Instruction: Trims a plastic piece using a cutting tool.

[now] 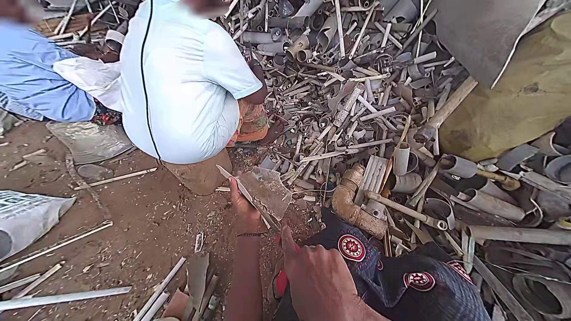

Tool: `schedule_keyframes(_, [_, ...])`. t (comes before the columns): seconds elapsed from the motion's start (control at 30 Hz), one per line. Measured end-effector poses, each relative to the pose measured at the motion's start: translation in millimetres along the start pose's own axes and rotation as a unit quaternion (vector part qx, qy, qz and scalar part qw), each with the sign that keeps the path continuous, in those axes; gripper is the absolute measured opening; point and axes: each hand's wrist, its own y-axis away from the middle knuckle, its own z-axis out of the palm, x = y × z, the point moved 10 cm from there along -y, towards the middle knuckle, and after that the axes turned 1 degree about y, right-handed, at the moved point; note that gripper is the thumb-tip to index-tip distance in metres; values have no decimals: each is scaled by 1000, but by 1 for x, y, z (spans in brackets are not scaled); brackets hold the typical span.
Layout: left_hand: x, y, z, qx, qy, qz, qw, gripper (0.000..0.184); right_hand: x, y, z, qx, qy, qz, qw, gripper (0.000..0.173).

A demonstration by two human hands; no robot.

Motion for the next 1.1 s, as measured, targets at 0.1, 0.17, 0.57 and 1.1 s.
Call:
schedule_keyframes(0.1, [-4, -2, -7, -14, -27, -8, 999, 39, 15, -19, 5, -22, -10, 20, 1000, 61])
schedule_keyframes(0.17, [-9, -4, -9, -9, -50, -21, 998, 37, 27, -27, 1, -48, -26, 15, 998, 53])
schedule_keyframes(0.57, [38, 0, 7, 30, -457, 286, 841, 122, 86, -50, -24, 30, -146, 84, 985, 55])
schedule_keyframes(1.1, [63, 3, 14, -55, -98, 177, 978, 97, 74, -54, -40, 157, -161, -70, 972, 47])
